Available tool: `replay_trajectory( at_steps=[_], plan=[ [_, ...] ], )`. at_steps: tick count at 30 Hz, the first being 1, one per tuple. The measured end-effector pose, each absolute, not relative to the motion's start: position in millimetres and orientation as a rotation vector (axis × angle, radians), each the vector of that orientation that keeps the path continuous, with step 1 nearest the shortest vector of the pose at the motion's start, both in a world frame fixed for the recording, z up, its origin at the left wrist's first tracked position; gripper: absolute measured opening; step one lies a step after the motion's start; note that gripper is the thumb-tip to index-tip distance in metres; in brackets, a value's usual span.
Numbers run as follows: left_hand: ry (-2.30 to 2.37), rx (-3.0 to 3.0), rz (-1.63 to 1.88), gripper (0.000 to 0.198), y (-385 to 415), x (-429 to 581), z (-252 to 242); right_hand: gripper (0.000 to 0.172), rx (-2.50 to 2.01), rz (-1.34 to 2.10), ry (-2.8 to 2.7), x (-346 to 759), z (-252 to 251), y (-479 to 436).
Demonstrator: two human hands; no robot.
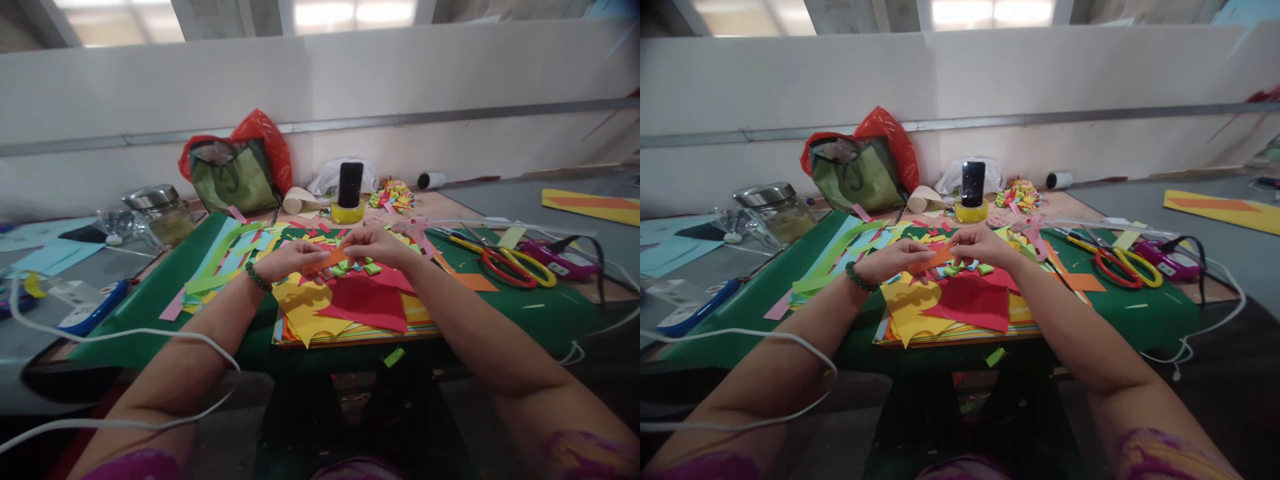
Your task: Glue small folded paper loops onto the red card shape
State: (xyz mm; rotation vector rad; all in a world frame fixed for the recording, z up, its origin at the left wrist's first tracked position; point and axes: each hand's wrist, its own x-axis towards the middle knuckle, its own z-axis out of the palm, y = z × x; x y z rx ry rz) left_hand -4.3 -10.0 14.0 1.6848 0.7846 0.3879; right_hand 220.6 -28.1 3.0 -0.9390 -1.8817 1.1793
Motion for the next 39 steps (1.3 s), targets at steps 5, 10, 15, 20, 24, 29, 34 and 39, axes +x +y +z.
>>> replay_trajectory(
  at_steps=[5,10,15,20,24,29,34,39],
  plan=[
    [0.733,1.508,0.518,0.023,-12.9,4.0,9.8,0.034,-0.892,0.860,-1.840,209.8,2.6,-34.9],
    [0.701,1.208,0.816,0.010,-14.8,11.7,8.4,0.032,-0.780,0.103,-1.928,198.9,-4.9,-40.5],
    [0.667,1.161,0.836,0.011,-18.1,16.6,6.3,0.015,-0.649,-0.033,-2.070,190.8,-10.8,-38.4],
    [0.710,1.226,0.960,0.024,-15.1,13.8,6.2,0.028,-0.776,0.374,-1.975,193.3,-9.8,-35.7],
    [0.785,1.338,0.959,0.024,-14.1,12.2,6.6,0.032,-0.884,0.612,-1.793,194.1,-7.7,-31.4],
    [0.816,1.474,0.915,0.030,-17.7,12.5,7.4,0.032,-0.937,0.753,-1.675,196.1,-6.9,-24.7],
    [0.802,1.582,0.853,0.026,-21.2,12.9,10.5,0.032,-0.925,0.786,-1.661,196.9,-6.9,-23.5],
    [0.782,1.637,0.839,0.025,-23.8,13.5,13.2,0.030,-0.933,0.801,-1.636,196.0,-7.5,-23.7]
  ],
)
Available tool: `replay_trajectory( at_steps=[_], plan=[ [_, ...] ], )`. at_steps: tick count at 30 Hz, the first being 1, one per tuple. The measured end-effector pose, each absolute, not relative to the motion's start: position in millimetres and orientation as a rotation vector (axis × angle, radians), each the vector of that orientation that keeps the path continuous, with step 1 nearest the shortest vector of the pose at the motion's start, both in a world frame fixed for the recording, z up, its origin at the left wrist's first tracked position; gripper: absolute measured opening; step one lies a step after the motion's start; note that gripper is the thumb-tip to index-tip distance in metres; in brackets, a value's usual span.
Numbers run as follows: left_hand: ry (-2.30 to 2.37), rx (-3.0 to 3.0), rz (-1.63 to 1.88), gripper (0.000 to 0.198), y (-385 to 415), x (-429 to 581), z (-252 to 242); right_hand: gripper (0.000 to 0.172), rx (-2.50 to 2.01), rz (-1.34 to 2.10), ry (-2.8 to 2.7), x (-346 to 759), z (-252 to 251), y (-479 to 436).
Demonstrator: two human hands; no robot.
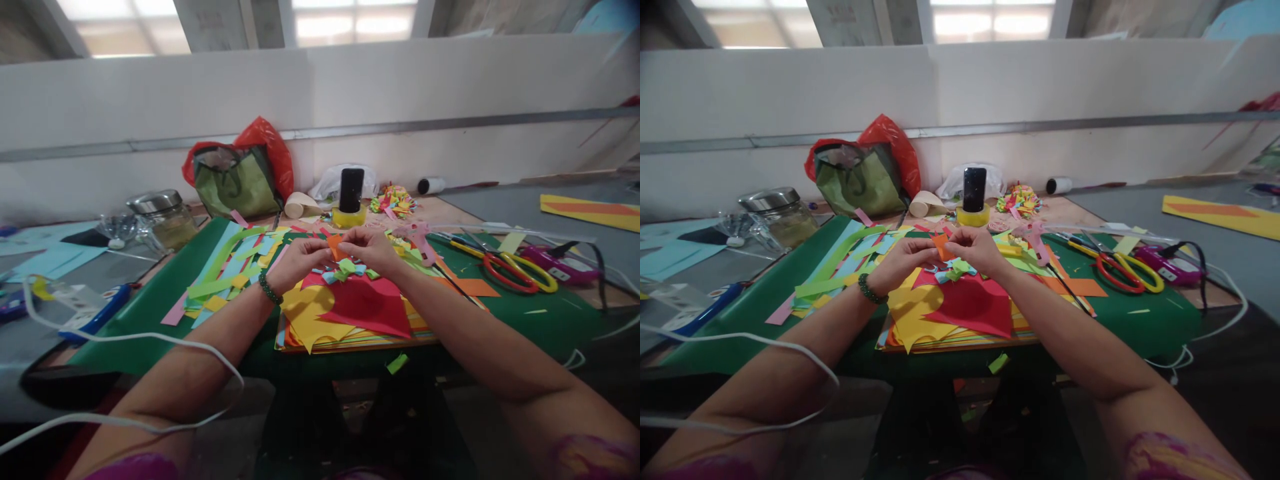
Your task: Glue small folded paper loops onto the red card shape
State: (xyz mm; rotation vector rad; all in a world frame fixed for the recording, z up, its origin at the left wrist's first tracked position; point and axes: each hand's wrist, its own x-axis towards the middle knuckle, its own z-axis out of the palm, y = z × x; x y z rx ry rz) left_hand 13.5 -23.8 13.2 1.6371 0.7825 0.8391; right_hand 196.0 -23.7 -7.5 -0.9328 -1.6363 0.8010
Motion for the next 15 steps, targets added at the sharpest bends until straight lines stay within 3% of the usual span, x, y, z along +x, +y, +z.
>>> replay_trajectory(
  at_steps=[15],
  plan=[
    [0.756,1.668,0.862,0.040,-22.6,16.1,6.0,0.022,-0.930,0.730,-1.545,190.7,-7.2,-27.1]
  ],
)
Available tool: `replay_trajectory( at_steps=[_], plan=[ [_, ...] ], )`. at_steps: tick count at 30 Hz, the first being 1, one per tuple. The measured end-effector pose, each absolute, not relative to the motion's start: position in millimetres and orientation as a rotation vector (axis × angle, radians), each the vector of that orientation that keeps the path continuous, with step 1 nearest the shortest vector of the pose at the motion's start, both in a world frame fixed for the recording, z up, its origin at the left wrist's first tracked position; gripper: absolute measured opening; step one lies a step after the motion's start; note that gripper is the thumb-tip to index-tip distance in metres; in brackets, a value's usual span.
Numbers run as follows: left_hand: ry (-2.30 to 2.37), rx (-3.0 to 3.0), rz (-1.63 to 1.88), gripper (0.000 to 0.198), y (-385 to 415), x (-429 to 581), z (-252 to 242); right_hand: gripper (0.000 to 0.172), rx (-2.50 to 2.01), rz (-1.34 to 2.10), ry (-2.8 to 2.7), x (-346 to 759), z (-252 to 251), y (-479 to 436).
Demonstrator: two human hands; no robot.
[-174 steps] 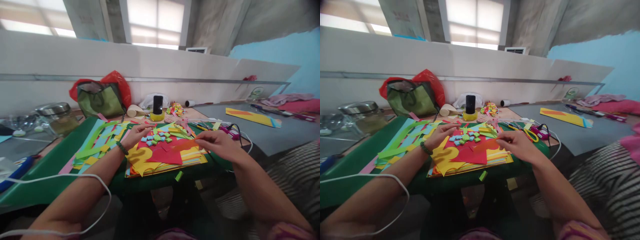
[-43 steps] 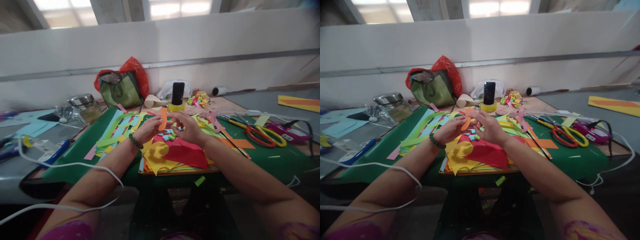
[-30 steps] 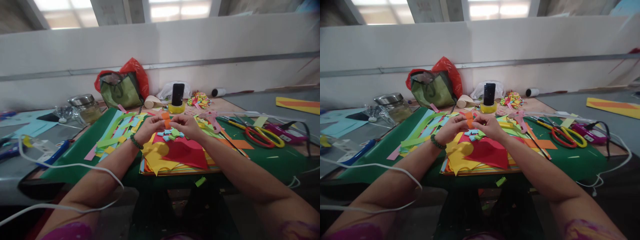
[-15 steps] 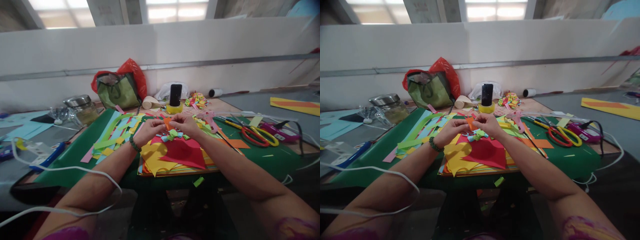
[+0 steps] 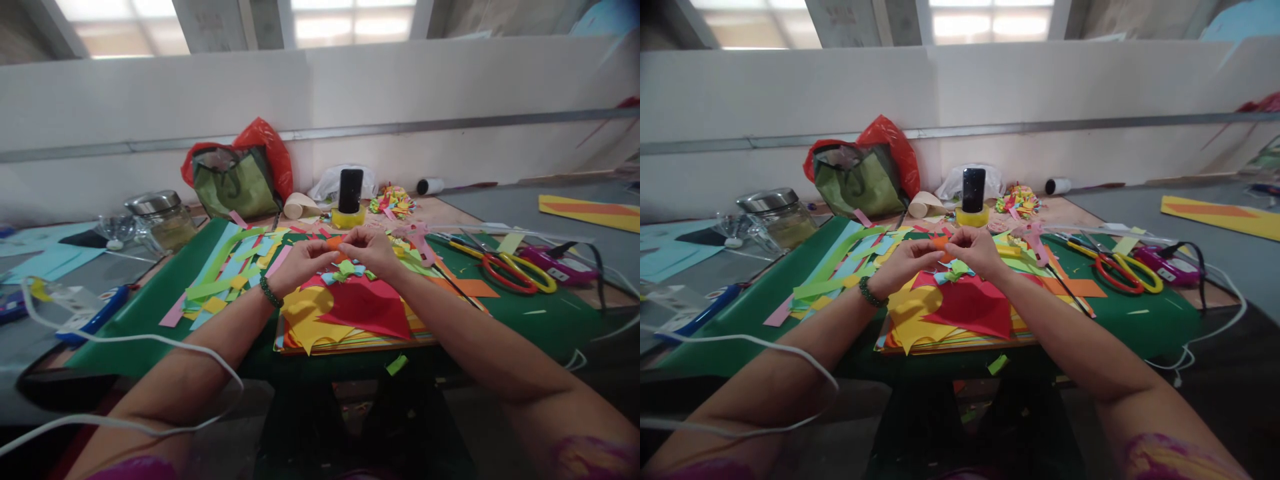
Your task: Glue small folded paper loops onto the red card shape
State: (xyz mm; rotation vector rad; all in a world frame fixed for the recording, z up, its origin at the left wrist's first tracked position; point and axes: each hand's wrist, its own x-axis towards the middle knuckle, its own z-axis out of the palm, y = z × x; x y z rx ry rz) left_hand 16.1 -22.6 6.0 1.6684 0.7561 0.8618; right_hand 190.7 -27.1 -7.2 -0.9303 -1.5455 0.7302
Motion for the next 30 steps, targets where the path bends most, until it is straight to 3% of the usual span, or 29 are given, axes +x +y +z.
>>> replay_trajectory(
  at_steps=[7,13,21,25,30],
  plan=[
    [0.701,1.661,0.849,0.031,-18.9,15.8,1.8,0.024,-0.876,0.774,-1.571,189.4,-7.0,-28.7],
    [0.715,1.703,0.797,0.013,-20.4,16.2,4.2,0.037,-0.849,0.942,-1.493,190.8,-6.9,-27.9],
    [0.740,1.680,0.811,0.008,-22.2,17.9,4.2,0.035,-0.824,0.840,-1.566,191.4,-9.0,-27.5],
    [0.766,1.677,0.799,0.013,-22.2,17.1,4.2,0.034,-0.835,0.781,-1.615,191.8,-9.8,-27.7],
    [0.715,1.712,0.874,0.034,-19.5,17.2,-0.4,0.030,-0.819,0.730,-1.597,192.7,-8.5,-28.1]
  ],
)
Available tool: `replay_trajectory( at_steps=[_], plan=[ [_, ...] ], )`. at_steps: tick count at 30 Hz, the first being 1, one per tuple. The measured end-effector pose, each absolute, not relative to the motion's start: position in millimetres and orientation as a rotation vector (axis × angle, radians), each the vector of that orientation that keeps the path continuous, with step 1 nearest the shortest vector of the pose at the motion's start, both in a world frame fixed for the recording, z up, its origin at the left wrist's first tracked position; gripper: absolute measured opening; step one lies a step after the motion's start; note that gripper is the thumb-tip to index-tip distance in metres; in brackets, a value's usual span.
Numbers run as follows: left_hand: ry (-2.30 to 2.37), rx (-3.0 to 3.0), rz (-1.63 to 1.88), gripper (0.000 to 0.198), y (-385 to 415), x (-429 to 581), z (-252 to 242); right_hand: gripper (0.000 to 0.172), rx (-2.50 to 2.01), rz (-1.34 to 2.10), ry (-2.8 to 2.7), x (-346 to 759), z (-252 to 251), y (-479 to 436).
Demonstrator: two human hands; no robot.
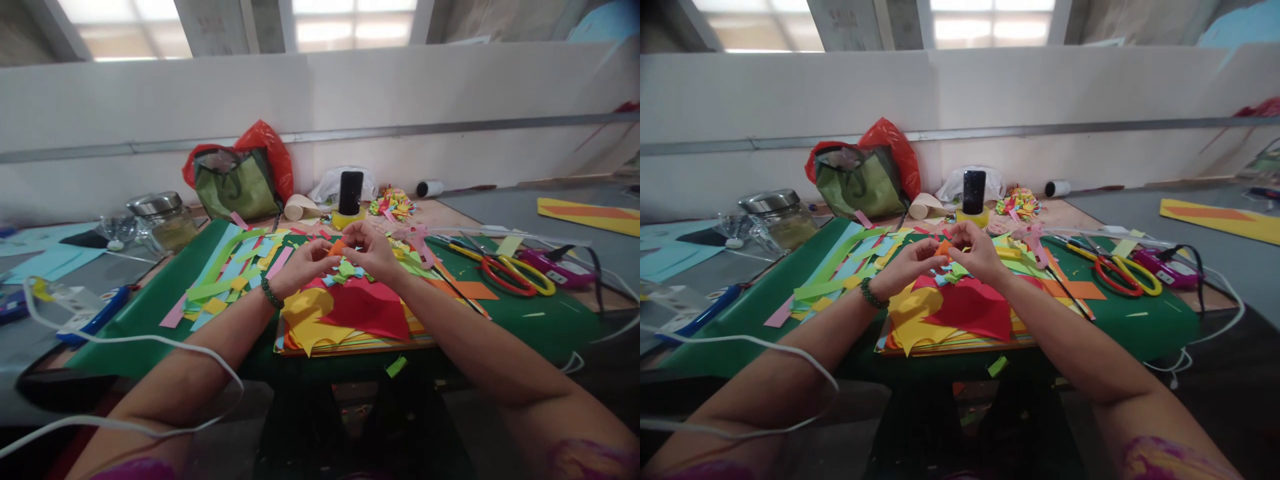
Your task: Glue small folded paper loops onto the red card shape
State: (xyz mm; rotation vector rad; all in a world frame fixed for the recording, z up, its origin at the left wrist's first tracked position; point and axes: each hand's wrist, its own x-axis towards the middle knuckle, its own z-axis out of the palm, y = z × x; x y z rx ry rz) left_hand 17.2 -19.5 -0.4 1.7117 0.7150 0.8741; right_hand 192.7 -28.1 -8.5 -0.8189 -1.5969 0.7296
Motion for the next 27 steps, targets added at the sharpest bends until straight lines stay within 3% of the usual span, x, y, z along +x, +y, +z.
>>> replay_trajectory(
  at_steps=[4,19,23,27],
  plan=[
    [0.707,1.733,1.052,0.044,-16.0,16.9,-3.2,0.029,-0.827,0.707,-1.557,192.5,-5.9,-29.4],
    [0.703,1.649,0.895,0.043,-19.3,14.0,1.4,0.030,-0.857,0.691,-1.572,191.0,-6.6,-29.1],
    [0.683,1.617,0.835,0.043,-17.4,8.2,4.5,0.027,-1.044,0.576,-1.773,201.7,11.6,-39.2],
    [0.581,1.869,0.874,0.031,-16.8,5.0,8.3,0.033,-1.358,0.405,-2.149,238.8,38.6,-71.1]
  ],
)
